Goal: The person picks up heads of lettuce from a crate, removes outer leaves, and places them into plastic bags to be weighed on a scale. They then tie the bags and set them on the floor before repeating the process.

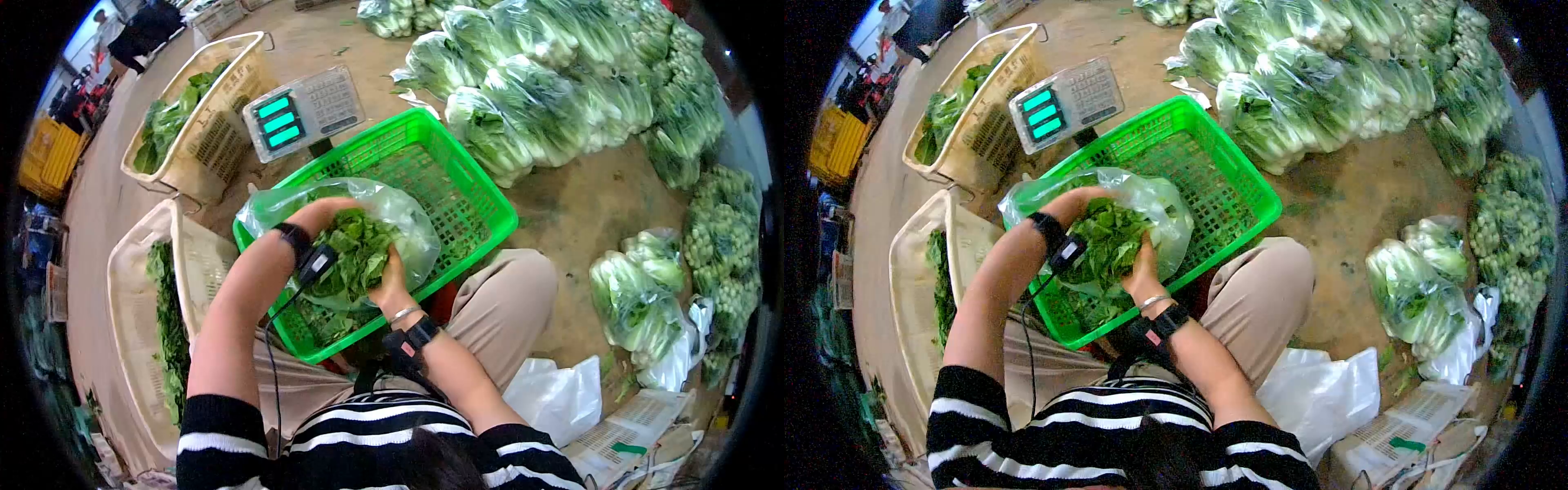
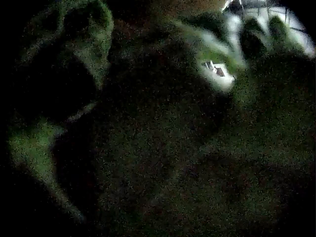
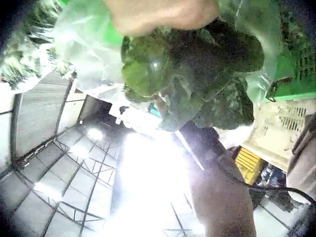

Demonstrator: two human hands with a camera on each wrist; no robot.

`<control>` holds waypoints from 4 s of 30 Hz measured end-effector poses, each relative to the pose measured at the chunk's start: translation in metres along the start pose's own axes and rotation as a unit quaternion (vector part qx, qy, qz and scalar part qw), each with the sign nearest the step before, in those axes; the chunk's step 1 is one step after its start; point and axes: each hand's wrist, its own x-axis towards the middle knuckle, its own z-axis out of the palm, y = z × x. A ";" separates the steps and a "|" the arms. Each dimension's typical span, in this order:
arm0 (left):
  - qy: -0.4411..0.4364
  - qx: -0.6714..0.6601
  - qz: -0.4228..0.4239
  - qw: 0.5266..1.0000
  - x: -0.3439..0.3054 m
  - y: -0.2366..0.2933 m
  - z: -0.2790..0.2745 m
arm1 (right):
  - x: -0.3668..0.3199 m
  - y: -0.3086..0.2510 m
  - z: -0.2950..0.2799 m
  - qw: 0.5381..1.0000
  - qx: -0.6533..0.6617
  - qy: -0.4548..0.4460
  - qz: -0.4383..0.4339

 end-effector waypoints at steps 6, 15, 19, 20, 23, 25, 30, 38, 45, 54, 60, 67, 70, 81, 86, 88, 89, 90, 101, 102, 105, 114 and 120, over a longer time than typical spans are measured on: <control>0.045 0.399 0.203 0.893 0.113 -0.015 -0.006 | 0.060 -0.025 -0.035 0.913 -0.229 0.232 -0.246; 0.249 0.423 0.018 0.871 0.058 -0.018 0.078 | 0.047 -0.048 -0.040 0.662 -0.653 0.169 -0.327; 0.246 0.407 0.019 0.879 0.047 -0.039 0.070 | 0.008 -0.050 -0.042 0.561 -0.722 0.145 -0.378; 0.250 0.409 0.045 0.876 0.046 -0.038 0.067 | -0.007 -0.057 -0.039 0.448 -0.832 0.127 -0.302; 0.202 0.451 -0.002 0.869 0.043 -0.015 0.054 | -0.061 -0.072 0.002 0.261 -0.961 0.068 -0.058; 0.214 0.462 0.039 0.860 0.055 -0.025 0.045 | -0.082 -0.075 0.009 0.172 -0.983 -0.029 -0.060; 0.297 0.424 -0.004 0.856 0.052 -0.030 0.060 | -0.091 -0.083 0.067 0.115 -0.931 0.063 -0.342; 0.280 0.428 0.039 0.858 0.031 -0.033 0.064 | 0.025 -0.139 0.053 0.544 -0.800 -0.110 -0.228; 0.356 0.515 0.070 0.777 0.043 -0.036 0.046 | -0.089 -0.127 0.169 0.770 -0.571 -0.196 -0.205; 0.341 0.446 0.095 0.822 0.045 -0.041 0.057 | -0.069 -0.162 0.121 0.911 -0.307 -0.256 -0.105; 0.380 0.407 0.011 0.831 -0.023 -0.041 0.041 | -0.075 -0.160 0.116 0.878 -0.358 -0.294 -0.120; 0.079 0.475 -0.019 0.876 -0.225 0.044 0.087 | -0.075 -0.157 0.115 0.878 -0.359 -0.275 -0.157; 0.116 0.379 0.057 0.916 -0.264 0.036 0.090 | -0.067 -0.153 0.116 0.841 -0.431 -0.251 -0.211; 0.646 -0.541 0.040 0.537 -0.392 -0.411 -0.140 | -0.101 -0.014 0.158 0.108 -0.671 -0.088 -0.728; 0.799 -0.461 -0.165 0.350 -0.374 -0.537 -0.183 | -0.086 0.064 0.201 0.202 -0.825 -0.337 -0.406; 0.788 -0.489 -0.175 0.332 -0.378 -0.524 -0.187 | -0.066 0.095 0.227 0.171 -0.832 -0.411 -0.330; 0.785 -0.508 -0.174 0.311 -0.381 -0.503 -0.189 | -0.053 0.111 0.240 0.168 -0.838 -0.405 -0.325; 0.770 -0.516 -0.185 0.326 -0.385 -0.494 -0.196 | -0.038 0.126 0.252 0.138 -0.845 -0.429 -0.289; 0.708 -0.407 -0.323 0.478 -0.379 -0.553 -0.236 | 0.076 0.232 0.253 0.094 -0.814 -0.556 -0.137; 0.717 -0.414 -0.228 0.512 -0.371 -0.609 -0.239 | 0.080 0.233 0.251 0.097 -0.821 -0.547 -0.128; 0.702 -0.522 0.084 0.477 -0.380 -0.552 -0.213 | 0.086 0.235 0.242 0.105 -0.843 -0.518 -0.100; 0.716 -0.530 -0.093 0.446 -0.386 -0.544 -0.229 | 0.087 0.227 0.220 0.113 -0.877 -0.463 -0.053; 0.816 -0.357 0.072 0.448 -0.437 -0.455 -0.208 | 0.086 0.224 0.235 0.157 -0.862 -0.469 -0.112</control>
